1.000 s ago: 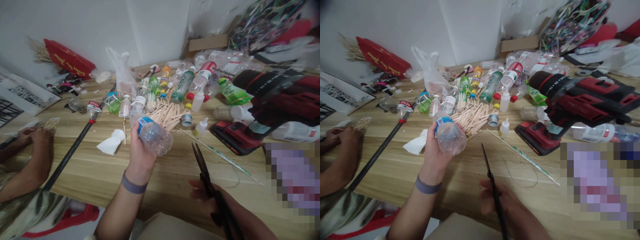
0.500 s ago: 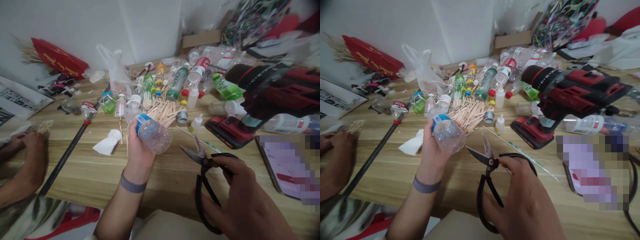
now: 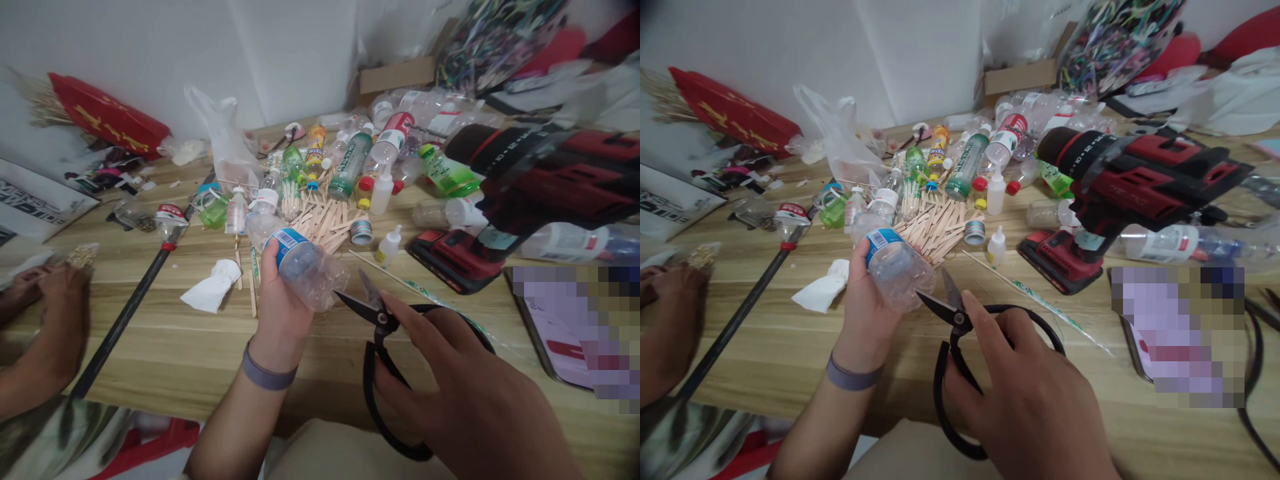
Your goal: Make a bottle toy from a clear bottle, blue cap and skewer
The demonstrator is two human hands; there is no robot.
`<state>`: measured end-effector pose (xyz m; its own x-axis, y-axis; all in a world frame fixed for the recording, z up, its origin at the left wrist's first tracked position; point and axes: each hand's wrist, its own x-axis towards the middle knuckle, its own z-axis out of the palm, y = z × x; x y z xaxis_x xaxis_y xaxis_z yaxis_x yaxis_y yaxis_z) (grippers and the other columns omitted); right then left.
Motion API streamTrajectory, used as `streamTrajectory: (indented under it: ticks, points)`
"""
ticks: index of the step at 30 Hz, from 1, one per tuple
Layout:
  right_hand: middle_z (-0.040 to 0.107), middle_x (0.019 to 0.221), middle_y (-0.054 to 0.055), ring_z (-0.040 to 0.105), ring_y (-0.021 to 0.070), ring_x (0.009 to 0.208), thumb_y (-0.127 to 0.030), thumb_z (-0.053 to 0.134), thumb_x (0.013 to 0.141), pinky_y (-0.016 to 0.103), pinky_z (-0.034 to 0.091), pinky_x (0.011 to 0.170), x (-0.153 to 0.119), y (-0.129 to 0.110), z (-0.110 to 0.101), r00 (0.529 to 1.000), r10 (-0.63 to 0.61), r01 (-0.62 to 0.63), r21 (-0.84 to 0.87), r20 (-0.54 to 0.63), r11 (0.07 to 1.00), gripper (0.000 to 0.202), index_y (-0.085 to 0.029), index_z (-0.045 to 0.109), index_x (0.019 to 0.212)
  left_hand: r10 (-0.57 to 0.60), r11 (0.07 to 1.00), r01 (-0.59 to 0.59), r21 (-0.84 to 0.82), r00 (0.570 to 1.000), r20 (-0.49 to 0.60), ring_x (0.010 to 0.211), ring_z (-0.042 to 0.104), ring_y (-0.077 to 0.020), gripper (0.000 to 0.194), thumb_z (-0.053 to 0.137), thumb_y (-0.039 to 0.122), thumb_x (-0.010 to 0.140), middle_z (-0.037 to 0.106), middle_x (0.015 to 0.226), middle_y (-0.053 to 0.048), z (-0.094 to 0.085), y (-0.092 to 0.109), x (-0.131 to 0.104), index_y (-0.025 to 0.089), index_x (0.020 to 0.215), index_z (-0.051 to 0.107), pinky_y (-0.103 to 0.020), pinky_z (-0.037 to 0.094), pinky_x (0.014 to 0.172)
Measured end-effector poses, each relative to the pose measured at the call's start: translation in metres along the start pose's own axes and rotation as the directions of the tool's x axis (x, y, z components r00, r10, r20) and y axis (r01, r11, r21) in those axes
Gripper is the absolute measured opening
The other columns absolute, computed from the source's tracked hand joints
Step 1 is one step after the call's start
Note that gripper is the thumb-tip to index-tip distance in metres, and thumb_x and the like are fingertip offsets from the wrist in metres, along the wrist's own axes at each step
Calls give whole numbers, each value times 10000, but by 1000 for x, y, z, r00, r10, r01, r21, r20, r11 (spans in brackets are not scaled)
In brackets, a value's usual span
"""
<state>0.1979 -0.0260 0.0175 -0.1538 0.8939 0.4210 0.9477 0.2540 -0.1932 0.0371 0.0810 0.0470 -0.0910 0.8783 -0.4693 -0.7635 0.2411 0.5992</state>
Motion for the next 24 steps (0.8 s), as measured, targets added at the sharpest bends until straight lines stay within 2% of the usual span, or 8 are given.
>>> streamTrajectory:
  ticks: [4,7,10,13,16,19,21,24]
  points:
    - [658,961,96,655,217,533,-422,509,894,310,451,358,-1,-1,0,1000,15,-15,24,6,1000,543,-232,461,1400,7,1000,-7,11,1000,-6,645,681,-182,378,508,511,929,712,717,-42,0,-1,-1,180,819,655,-311,572,663]
    - [665,988,103,663,217,560,-426,511,897,299,451,362,-2,0,2,1000,30,-30,32,2,999,544,-245,468,1409,47,999,-47,6,999,-9,644,680,-168,277,523,413,949,714,730,-23,2,-2,-3,193,845,655,-296,571,656]
    - [665,941,97,632,194,527,-454,525,902,277,417,347,-1,1,2,998,18,-20,43,58,999,552,-243,499,1411,85,996,-85,14,996,2,625,668,-145,170,530,278,941,698,708,-5,3,-5,-4,193,843,641,-261,557,621]
    - [646,879,79,580,167,465,-454,520,909,265,376,328,-2,2,2,997,6,-5,-16,79,1000,542,-226,536,1400,103,994,-104,44,994,18,624,663,-145,95,610,280,879,685,695,-2,0,-9,-2,189,849,609,-249,545,587]
    - [636,887,56,612,167,498,-414,518,908,253,392,348,-2,4,3,999,31,-30,-31,24,999,504,-236,563,1377,121,991,-124,53,992,46,657,675,-161,234,733,336,768,685,719,6,-4,-15,1,201,889,585,-264,549,609]
    - [641,821,16,633,144,547,-373,567,889,231,471,434,3,7,3,992,67,-91,246,103,965,484,-239,606,1351,154,987,-156,39,987,47,662,676,-162,327,769,345,718,680,734,11,-6,-19,3,212,936,565,-275,547,629]
    - [616,697,-9,603,132,529,-365,558,879,222,485,469,10,9,1,969,101,-195,450,224,871,454,-218,665,1295,175,983,-177,40,984,46,651,670,-152,343,767,346,717,671,736,15,-5,-20,4,215,949,550,-276,544,638]
    - [603,616,3,586,150,529,-372,490,875,234,472,474,21,10,0,918,127,-333,554,376,763,429,-180,747,1161,221,973,-224,49,973,74,649,661,-140,373,771,347,715,649,743,32,-6,-22,6,229,979,535,-274,539,647]
